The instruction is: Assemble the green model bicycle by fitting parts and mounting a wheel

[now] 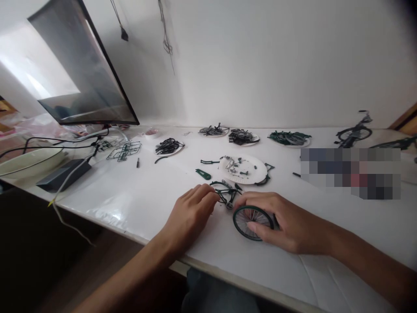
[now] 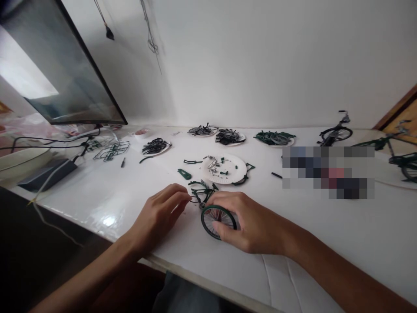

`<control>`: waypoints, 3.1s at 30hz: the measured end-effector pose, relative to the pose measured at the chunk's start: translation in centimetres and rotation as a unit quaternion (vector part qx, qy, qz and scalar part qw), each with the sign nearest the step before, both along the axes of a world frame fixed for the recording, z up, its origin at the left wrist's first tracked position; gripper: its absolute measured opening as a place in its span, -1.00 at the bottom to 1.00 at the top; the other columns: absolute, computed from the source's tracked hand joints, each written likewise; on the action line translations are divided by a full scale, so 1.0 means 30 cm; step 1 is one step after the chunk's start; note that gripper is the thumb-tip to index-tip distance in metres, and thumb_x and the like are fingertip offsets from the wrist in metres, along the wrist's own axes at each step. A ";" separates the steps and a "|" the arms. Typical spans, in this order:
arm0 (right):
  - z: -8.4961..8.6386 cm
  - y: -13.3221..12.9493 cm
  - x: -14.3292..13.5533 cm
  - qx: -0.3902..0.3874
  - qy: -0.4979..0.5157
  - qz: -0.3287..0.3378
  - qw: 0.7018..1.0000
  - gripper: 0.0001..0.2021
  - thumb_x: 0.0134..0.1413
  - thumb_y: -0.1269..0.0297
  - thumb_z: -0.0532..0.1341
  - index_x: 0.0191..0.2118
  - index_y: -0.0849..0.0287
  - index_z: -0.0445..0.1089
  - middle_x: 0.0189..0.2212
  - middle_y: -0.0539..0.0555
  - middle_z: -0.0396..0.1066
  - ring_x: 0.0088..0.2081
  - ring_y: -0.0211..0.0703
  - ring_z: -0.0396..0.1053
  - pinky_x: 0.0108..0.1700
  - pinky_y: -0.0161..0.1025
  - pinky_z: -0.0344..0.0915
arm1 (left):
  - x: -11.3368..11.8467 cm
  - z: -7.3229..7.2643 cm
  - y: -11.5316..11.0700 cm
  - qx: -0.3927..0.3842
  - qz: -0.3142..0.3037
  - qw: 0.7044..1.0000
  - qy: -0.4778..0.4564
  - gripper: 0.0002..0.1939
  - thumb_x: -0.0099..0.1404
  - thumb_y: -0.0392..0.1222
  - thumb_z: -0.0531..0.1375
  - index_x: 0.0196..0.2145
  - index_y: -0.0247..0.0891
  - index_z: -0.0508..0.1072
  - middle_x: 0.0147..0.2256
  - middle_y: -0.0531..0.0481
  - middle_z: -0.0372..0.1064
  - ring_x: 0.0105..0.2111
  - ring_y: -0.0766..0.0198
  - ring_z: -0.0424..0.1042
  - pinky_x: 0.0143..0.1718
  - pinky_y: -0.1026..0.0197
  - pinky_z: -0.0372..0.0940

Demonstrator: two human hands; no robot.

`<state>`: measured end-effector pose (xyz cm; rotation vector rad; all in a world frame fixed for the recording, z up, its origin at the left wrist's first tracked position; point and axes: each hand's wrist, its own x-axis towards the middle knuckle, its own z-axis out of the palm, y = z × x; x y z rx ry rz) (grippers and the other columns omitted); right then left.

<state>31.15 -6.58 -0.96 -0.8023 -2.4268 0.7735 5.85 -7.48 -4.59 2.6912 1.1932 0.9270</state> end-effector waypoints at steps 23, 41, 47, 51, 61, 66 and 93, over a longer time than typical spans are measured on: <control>-0.002 -0.011 -0.004 -0.035 0.023 -0.078 0.996 -0.85 0.26 0.20 0.20 -0.14 0.10 0.45 -0.18 0.05 0.50 -0.15 -0.10 0.42 -0.22 -0.23 0.33 | 0.000 0.061 -0.037 -0.107 -0.089 0.990 -0.023 -0.57 0.37 -0.14 0.28 0.13 -0.19 0.28 0.05 -0.10 0.37 0.02 0.15 0.36 0.06 0.05 0.27; -0.071 -0.018 -0.038 0.096 -0.095 -0.064 0.989 -0.63 0.26 0.09 0.22 0.13 0.06 0.37 0.18 0.12 0.35 0.24 0.05 0.24 0.23 0.03 0.24 | -0.129 0.151 -0.005 -0.393 0.062 0.916 -0.054 -0.57 0.36 -0.07 0.23 0.15 -0.02 0.30 -0.11 0.02 0.43 -0.19 0.21 0.46 -0.09 0.10 0.36; -0.049 -0.008 -0.026 0.110 -0.077 -0.042 0.990 -0.86 0.18 0.26 0.30 -0.17 0.15 0.47 -0.11 0.12 0.48 0.00 -0.01 0.41 0.03 -0.08 0.41 | -0.147 0.154 -0.044 -0.312 0.011 0.948 0.069 -0.39 0.24 -0.09 0.35 0.21 0.00 0.27 0.09 -0.01 0.36 0.01 0.10 0.41 0.03 0.09 0.34; -0.050 -0.005 -0.017 0.146 -0.080 -0.040 0.985 -0.78 0.17 0.29 0.30 -0.06 0.13 0.44 -0.01 0.14 0.45 0.10 0.02 0.38 0.12 -0.03 0.38 | -0.116 0.157 -0.069 -0.216 -0.010 0.968 0.128 -0.43 0.30 -0.12 0.30 0.21 -0.10 0.25 0.10 -0.09 0.36 0.06 0.05 0.40 0.08 0.02 0.31; -0.032 -0.009 -0.018 0.289 -0.124 -0.012 0.949 -0.90 0.23 0.35 0.21 -0.32 0.19 0.43 0.05 0.23 0.43 0.13 0.13 0.36 0.15 0.09 0.35 | -0.020 0.169 -0.091 -0.168 0.006 0.968 0.187 -0.43 0.20 -0.16 0.30 0.14 -0.19 0.27 -0.03 -0.07 0.41 -0.07 0.03 0.42 0.00 -0.04 0.30; -0.050 -0.008 -0.030 0.312 -0.133 -0.016 0.941 -0.87 0.24 0.42 0.18 -0.33 0.20 0.46 -0.01 0.20 0.47 0.12 0.12 0.36 0.18 0.13 0.31 | -0.022 0.158 -0.077 -0.140 0.012 0.971 0.193 -0.46 0.21 -0.14 0.32 0.10 -0.21 0.27 -0.04 -0.06 0.40 -0.09 0.05 0.40 -0.02 -0.03 0.29; -0.050 -0.012 -0.035 0.175 -0.044 -0.058 0.982 -0.85 0.22 0.42 0.17 -0.34 0.12 0.46 -0.01 0.14 0.47 0.07 0.00 0.41 0.06 -0.04 0.41 | -0.036 0.083 -0.005 -0.120 -0.100 0.985 0.069 -0.36 0.31 -0.03 0.30 0.25 -0.21 0.20 0.19 -0.17 0.25 0.16 0.06 0.27 0.18 0.01 0.25</control>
